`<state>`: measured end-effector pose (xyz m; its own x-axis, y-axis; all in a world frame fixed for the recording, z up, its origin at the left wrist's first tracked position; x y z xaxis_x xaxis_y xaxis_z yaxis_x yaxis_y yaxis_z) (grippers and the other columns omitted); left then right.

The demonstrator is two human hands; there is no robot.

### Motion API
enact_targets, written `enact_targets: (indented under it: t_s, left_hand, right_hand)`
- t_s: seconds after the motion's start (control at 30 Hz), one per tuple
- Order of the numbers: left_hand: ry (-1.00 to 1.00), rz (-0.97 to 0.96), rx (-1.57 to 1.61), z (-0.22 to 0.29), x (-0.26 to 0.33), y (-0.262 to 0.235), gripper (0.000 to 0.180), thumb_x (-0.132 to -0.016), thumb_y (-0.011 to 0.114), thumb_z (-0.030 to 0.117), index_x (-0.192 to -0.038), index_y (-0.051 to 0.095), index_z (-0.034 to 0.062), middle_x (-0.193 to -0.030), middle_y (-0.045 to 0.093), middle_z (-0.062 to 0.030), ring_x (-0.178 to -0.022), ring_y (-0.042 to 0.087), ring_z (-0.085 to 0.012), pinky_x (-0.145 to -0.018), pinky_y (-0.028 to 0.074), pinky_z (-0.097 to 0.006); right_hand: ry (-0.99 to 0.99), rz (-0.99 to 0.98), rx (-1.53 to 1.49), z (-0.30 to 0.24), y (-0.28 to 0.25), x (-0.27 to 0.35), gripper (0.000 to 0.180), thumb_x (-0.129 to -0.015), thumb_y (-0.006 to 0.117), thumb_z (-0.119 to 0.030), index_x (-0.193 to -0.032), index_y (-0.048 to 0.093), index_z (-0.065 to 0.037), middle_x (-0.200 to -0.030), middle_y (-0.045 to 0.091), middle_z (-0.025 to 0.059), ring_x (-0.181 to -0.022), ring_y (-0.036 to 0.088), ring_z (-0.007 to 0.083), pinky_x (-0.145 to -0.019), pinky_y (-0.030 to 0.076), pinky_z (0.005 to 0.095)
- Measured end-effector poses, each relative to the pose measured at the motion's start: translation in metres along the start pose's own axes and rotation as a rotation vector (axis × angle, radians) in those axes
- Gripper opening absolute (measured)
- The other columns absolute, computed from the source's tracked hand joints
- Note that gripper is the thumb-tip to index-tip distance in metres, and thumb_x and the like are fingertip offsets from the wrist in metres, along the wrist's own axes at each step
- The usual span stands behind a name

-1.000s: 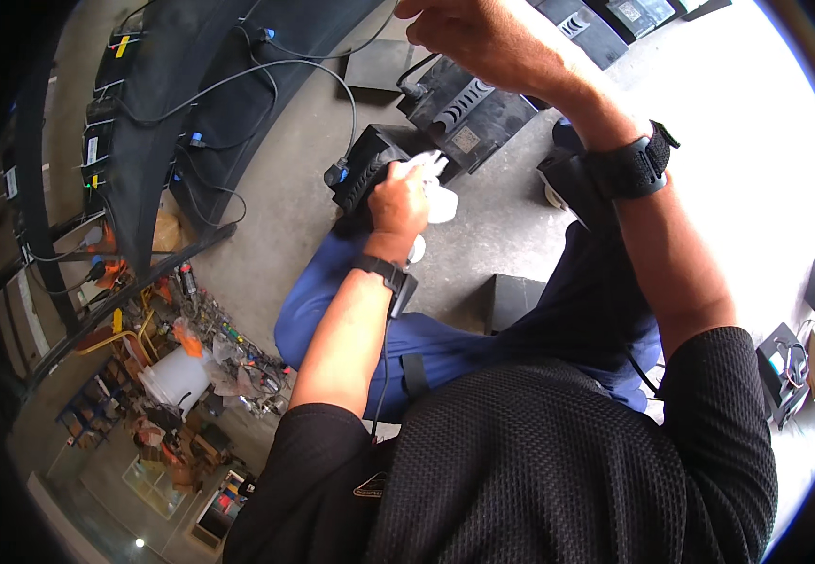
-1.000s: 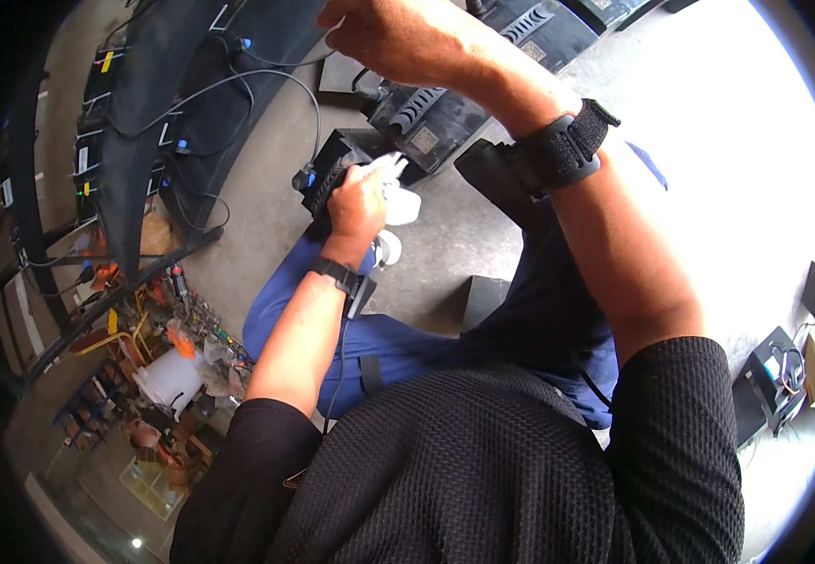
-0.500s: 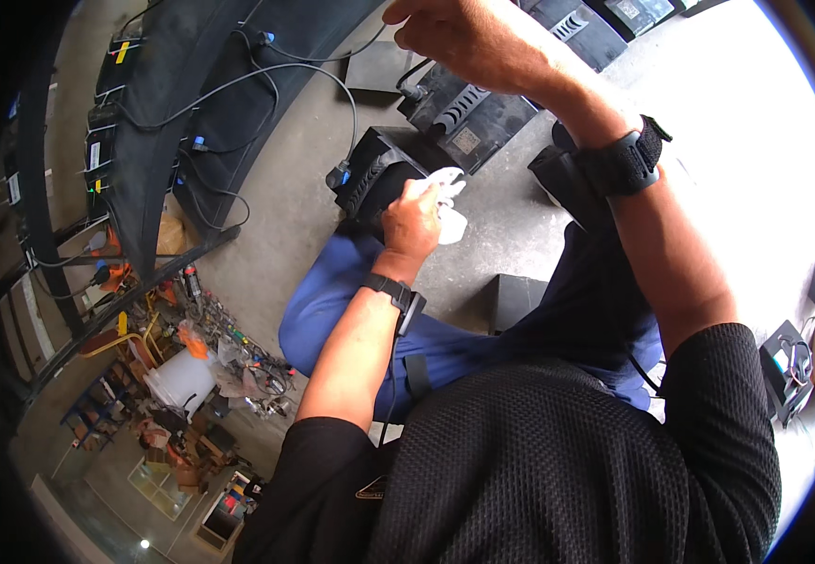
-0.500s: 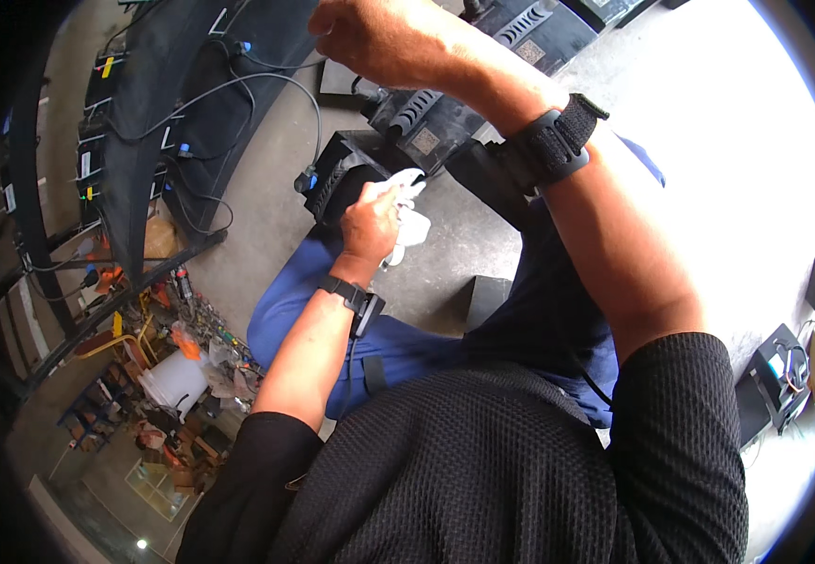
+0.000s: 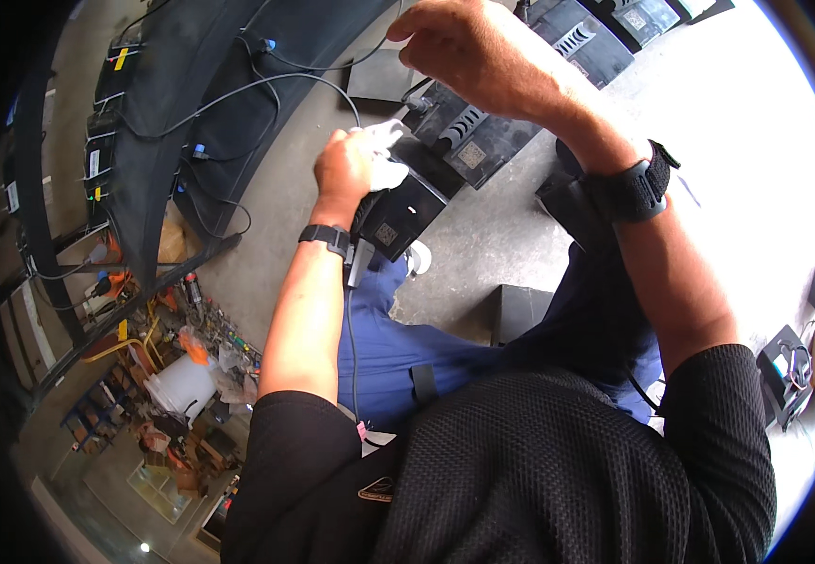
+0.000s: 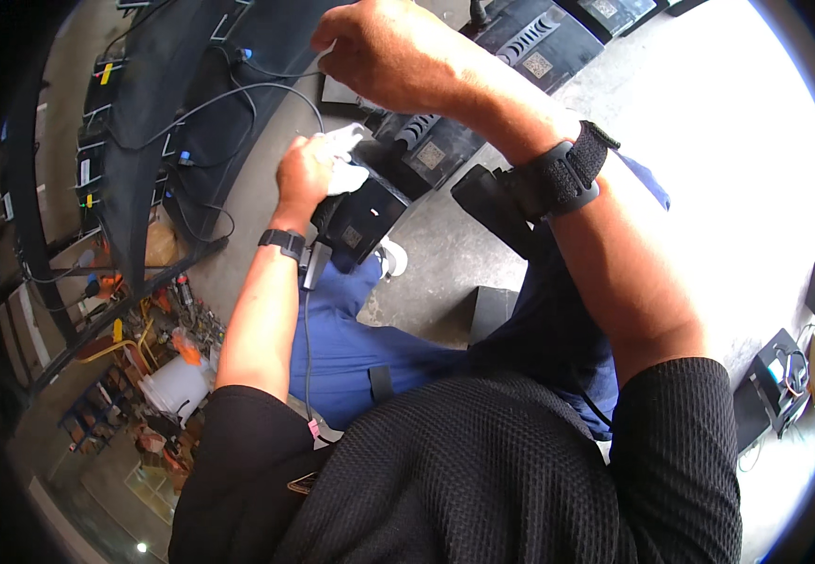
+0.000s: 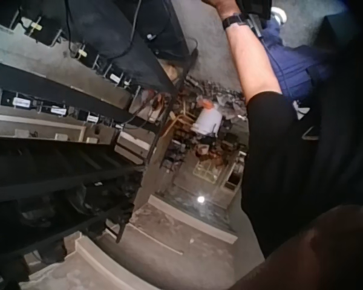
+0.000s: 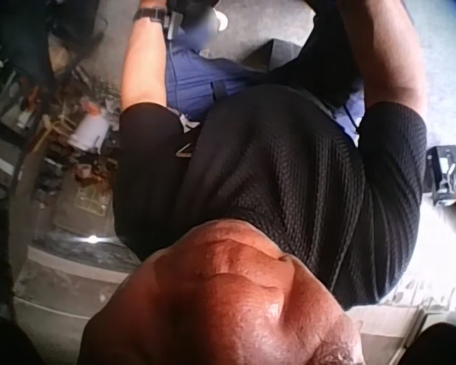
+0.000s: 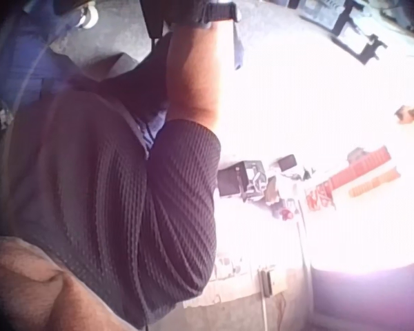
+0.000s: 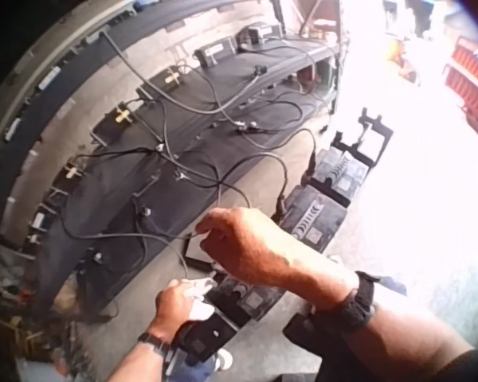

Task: Wiping and cleaning several battery units or UPS devices in a workshop.

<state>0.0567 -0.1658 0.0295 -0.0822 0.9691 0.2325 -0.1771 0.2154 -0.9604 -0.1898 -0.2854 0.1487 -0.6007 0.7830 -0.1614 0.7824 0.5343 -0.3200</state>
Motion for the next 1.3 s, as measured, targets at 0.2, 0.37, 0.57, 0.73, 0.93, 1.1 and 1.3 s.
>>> enact_targets:
  t_s: [0.2, 0.37, 0.57, 0.73, 0.93, 1.1, 1.3]
  left_hand:
    - [0.229, -0.165, 0.072, 0.013, -0.007, 0.006, 0.024, -0.074, 0.071, 0.023, -0.098, 0.075, 0.0173, -0.101, 0.069, -0.0046, -0.095, 0.066, -0.0267, -0.083, 0.054, -0.038]
    - [0.260, -0.119, 0.053, -0.004, -0.001, 0.028, 0.013, -0.080, 0.066, 0.020, -0.088, 0.074, 0.0139, -0.102, 0.066, -0.0085, -0.089, 0.068, -0.0320, -0.082, 0.054, -0.044]
    - [0.243, -0.026, 0.073, 0.009, 0.001, 0.016, 0.020, -0.080, 0.063, 0.012, -0.096, 0.075, 0.0121, -0.099, 0.067, -0.0093, -0.087, 0.068, -0.0321, -0.078, 0.055, -0.041]
    - [0.286, -0.021, 0.161, -0.002, 0.014, 0.033, 0.020, -0.078, 0.065, 0.011, -0.095, 0.075, 0.0111, -0.101, 0.068, -0.0091, -0.088, 0.068, -0.0314, -0.078, 0.055, -0.040]
    - [0.150, 0.002, -0.086, -0.024, 0.014, 0.010, 0.014, -0.082, 0.063, 0.015, -0.091, 0.074, 0.0149, -0.092, 0.064, -0.0093, -0.077, 0.066, -0.0357, -0.070, 0.053, -0.047]
    - [0.096, 0.367, 0.110, 0.001, 0.062, -0.016, 0.021, -0.082, 0.063, 0.013, -0.103, 0.063, 0.0113, -0.094, 0.061, -0.0124, -0.087, 0.063, -0.0357, -0.072, 0.052, -0.046]
    - [0.000, 0.250, 0.333, 0.059, 0.110, 0.067, 0.019, -0.081, 0.067, 0.012, -0.099, 0.066, 0.0093, -0.092, 0.061, -0.0135, -0.078, 0.066, -0.0345, -0.065, 0.055, -0.044]
  right_hand:
    - [0.026, -0.028, -0.043, -0.004, 0.000, -0.002, 0.022, -0.088, 0.062, -0.010, -0.105, 0.065, 0.004, -0.081, 0.069, 0.0215, -0.079, 0.070, 0.0326, -0.069, 0.054, 0.0385]
    - [0.075, -0.041, -0.059, -0.010, -0.001, -0.005, 0.022, -0.088, 0.061, -0.009, -0.104, 0.065, 0.004, -0.080, 0.068, 0.0217, -0.078, 0.070, 0.0321, -0.068, 0.054, 0.0384]
    - [0.006, 0.012, 0.014, 0.004, -0.001, 0.000, 0.020, -0.087, 0.061, -0.009, -0.102, 0.066, 0.004, -0.079, 0.069, 0.0213, -0.078, 0.070, 0.0322, -0.068, 0.054, 0.0388]
    - [0.001, 0.010, 0.008, 0.002, 0.001, -0.001, 0.020, -0.087, 0.061, -0.009, -0.102, 0.066, 0.004, -0.079, 0.069, 0.0211, -0.078, 0.070, 0.0325, -0.069, 0.054, 0.0387]
    - [-0.029, 0.063, -0.009, 0.010, 0.000, -0.003, 0.021, -0.087, 0.060, -0.010, -0.101, 0.066, 0.004, -0.082, 0.069, 0.0224, -0.080, 0.070, 0.0333, -0.071, 0.054, 0.0387]
    - [-0.102, 0.012, 0.035, 0.004, 0.025, -0.015, 0.021, -0.086, 0.062, -0.011, -0.101, 0.067, 0.004, -0.083, 0.070, 0.0218, -0.081, 0.070, 0.0336, -0.072, 0.055, 0.0389]
    - [-0.082, 0.007, 0.049, 0.008, 0.017, -0.011, 0.021, -0.087, 0.064, -0.012, -0.101, 0.066, 0.004, -0.084, 0.070, 0.0206, -0.081, 0.071, 0.0310, -0.071, 0.055, 0.0375]
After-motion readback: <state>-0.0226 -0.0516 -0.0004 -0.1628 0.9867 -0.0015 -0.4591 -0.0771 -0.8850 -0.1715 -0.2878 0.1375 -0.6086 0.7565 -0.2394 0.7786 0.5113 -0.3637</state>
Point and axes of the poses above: each hand's wrist, its own x-axis away from the middle knuckle, its own y-axis out of the palm, z = x × y, the point moved 1 cm from there along -x, towards the middle knuckle
